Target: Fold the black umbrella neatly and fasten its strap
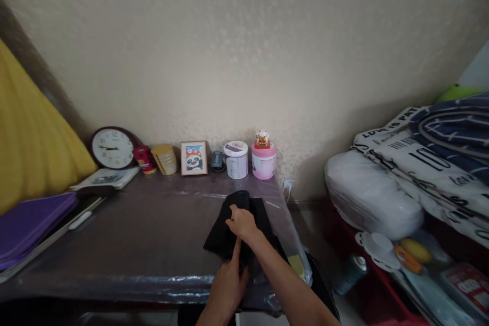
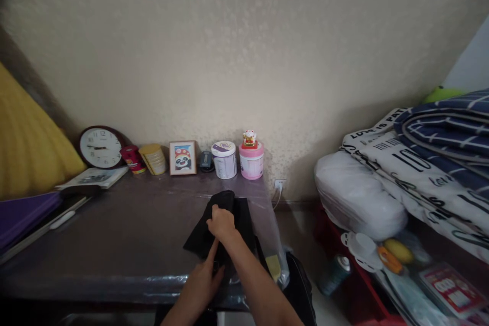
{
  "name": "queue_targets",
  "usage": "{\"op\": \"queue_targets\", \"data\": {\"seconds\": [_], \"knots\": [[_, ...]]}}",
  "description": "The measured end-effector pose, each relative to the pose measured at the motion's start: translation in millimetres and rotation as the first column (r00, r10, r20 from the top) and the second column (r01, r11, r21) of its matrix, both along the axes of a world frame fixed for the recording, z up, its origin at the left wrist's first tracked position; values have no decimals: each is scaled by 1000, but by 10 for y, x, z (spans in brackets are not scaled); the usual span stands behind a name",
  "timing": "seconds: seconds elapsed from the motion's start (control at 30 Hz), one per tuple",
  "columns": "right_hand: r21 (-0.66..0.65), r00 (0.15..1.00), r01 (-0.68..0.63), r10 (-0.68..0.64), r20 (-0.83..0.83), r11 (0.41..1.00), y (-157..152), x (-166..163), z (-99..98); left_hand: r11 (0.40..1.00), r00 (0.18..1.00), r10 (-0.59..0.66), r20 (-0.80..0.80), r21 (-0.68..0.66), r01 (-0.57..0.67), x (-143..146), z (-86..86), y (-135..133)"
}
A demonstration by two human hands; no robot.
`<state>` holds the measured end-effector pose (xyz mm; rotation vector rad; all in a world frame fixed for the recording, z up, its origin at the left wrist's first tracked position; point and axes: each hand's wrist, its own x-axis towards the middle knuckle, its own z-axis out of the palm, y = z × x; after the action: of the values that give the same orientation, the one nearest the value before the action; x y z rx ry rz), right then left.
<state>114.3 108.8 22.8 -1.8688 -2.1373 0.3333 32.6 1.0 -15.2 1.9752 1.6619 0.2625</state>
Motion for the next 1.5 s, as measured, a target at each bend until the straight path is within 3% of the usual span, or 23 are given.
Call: {"op": "queue_targets", "data": {"seconds": [0.13, 0.27, 0.43, 0.6, 0.9, 1.07, 1.3, 1.5], "knots": [[90, 966, -193, 205, -155, 977, -141, 101, -11, 999, 998, 10, 68, -31, -8, -6, -12, 23], [323, 853, -335, 430, -295, 885, -407, 294, -46, 998, 991, 53, 124, -25, -50, -1, -19, 5], [446, 819, -358, 505, -272, 820, -526, 485, -174, 998, 986, 65, 155, -20, -63, 14, -48, -7], [422, 846, -412, 511, -151, 807, -200, 516, -274, 996, 994, 70, 89, -54, -65, 37, -46, 8], [347, 912, -334, 394, -117, 876, 605, 505, -426, 994, 995, 68, 80, -88, -61, 16, -63, 39], [296, 937, -112, 200, -286, 949, 805, 572, -441, 996, 988, 81, 131, -50, -75, -8, -76, 29], [179, 873, 228, -119, -472, 957, 532, 1113, -456, 993, 953, 97, 286, -86, -75, -104, 8, 18], [-50, 757, 167, -161, -634, 985, 120, 1188, -480, 988, 927, 136, 350, -116, -101, -143, 44, 20]]}}
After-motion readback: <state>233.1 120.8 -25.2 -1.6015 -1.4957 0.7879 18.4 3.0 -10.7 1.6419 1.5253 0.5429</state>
